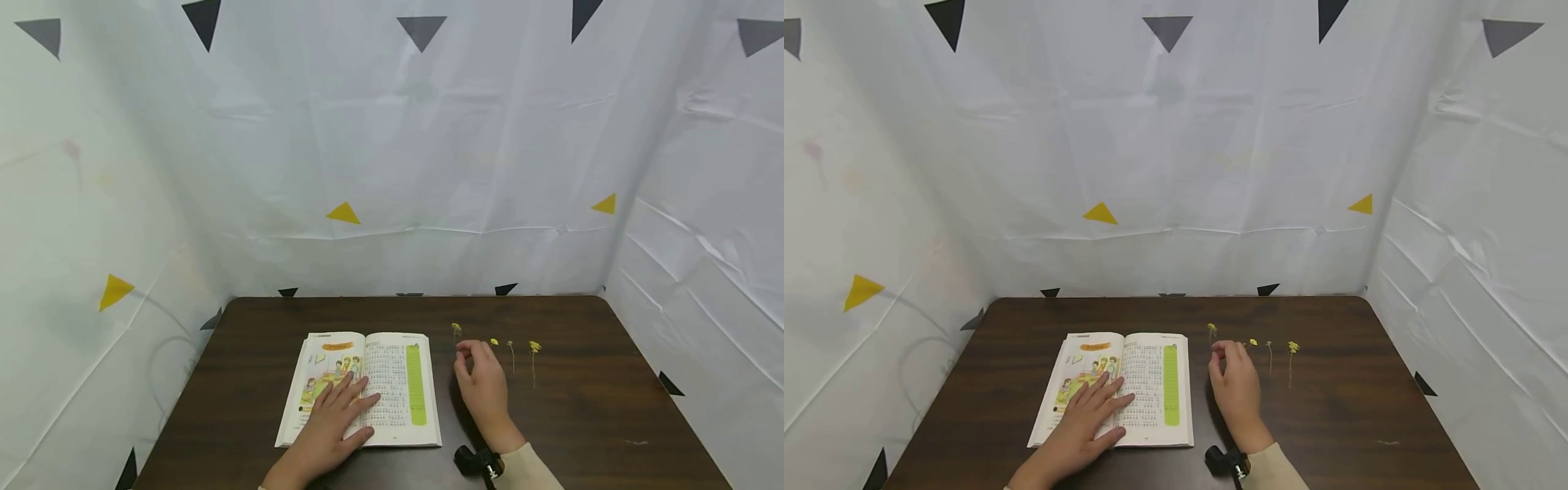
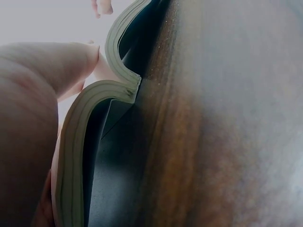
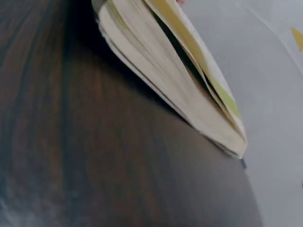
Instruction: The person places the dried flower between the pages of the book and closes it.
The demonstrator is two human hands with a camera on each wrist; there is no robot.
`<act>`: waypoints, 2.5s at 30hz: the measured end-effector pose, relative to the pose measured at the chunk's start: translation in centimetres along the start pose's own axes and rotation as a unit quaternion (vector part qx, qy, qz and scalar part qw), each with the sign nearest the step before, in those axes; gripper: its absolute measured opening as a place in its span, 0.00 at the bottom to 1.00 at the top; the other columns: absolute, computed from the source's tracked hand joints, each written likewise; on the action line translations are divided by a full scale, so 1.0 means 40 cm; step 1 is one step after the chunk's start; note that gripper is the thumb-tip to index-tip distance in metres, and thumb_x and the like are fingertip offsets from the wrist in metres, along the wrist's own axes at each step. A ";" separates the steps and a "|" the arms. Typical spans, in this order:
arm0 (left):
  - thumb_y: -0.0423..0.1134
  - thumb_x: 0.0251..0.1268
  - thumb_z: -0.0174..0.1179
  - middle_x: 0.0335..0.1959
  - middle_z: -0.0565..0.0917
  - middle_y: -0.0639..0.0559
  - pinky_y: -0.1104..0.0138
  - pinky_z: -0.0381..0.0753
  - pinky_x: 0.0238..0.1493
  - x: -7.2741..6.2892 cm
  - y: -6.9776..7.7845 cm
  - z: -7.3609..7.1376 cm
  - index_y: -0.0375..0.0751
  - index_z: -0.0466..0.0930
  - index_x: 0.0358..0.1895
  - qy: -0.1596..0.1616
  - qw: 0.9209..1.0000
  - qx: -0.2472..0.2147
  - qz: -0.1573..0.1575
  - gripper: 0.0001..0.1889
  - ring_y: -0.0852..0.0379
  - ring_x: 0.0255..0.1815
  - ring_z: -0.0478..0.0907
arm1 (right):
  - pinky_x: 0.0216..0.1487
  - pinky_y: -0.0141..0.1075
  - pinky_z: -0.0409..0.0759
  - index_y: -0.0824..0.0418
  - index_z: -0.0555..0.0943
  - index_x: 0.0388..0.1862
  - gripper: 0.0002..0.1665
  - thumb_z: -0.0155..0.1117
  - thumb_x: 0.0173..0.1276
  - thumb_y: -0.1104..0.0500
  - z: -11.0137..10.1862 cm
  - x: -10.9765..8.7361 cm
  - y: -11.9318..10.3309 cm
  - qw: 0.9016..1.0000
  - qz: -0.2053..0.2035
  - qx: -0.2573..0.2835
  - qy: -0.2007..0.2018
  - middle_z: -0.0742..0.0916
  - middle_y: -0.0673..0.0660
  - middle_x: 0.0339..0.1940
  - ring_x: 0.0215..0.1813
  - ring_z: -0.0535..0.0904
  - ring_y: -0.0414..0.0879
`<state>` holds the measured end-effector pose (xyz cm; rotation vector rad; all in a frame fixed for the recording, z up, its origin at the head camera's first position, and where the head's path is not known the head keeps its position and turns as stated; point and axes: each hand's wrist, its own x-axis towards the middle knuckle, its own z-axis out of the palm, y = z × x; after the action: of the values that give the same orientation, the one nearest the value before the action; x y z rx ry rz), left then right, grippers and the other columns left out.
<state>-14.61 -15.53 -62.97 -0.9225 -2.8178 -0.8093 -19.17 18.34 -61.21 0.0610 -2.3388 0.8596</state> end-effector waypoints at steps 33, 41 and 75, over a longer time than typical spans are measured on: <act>0.57 0.76 0.66 0.85 0.71 0.50 0.31 0.54 0.82 -0.015 -0.003 0.001 0.61 0.77 0.79 0.017 1.000 0.016 0.018 0.30 0.37 0.90 0.58 | 0.21 0.37 0.85 0.66 0.84 0.50 0.07 0.67 0.76 0.68 0.107 -0.128 -0.300 0.885 0.235 0.368 -0.161 0.84 0.61 0.35 0.25 0.80 0.44; 0.58 0.75 0.67 0.88 0.66 0.46 0.31 0.54 0.83 -0.008 -0.005 -0.002 0.61 0.78 0.78 0.020 1.000 0.003 0.013 0.30 0.36 0.91 0.54 | 0.28 0.35 0.88 0.65 0.82 0.49 0.05 0.66 0.77 0.67 0.153 -0.156 -0.282 0.874 0.251 0.373 -0.184 0.84 0.61 0.32 0.26 0.83 0.43; 0.62 0.62 0.78 0.88 0.60 0.35 0.34 0.55 0.85 0.003 -0.008 0.007 0.50 0.74 0.57 0.048 0.997 -0.029 -0.055 0.31 0.32 0.91 0.49 | 0.32 0.24 0.73 0.49 0.92 0.40 0.09 0.76 0.69 0.65 0.153 -0.154 -0.264 0.946 0.028 0.222 -0.235 0.81 0.44 0.30 0.31 0.72 0.31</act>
<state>-14.86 -15.55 -63.34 -0.7186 -2.7955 -0.9266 -15.01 5.36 -62.39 0.4332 -2.5277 1.5276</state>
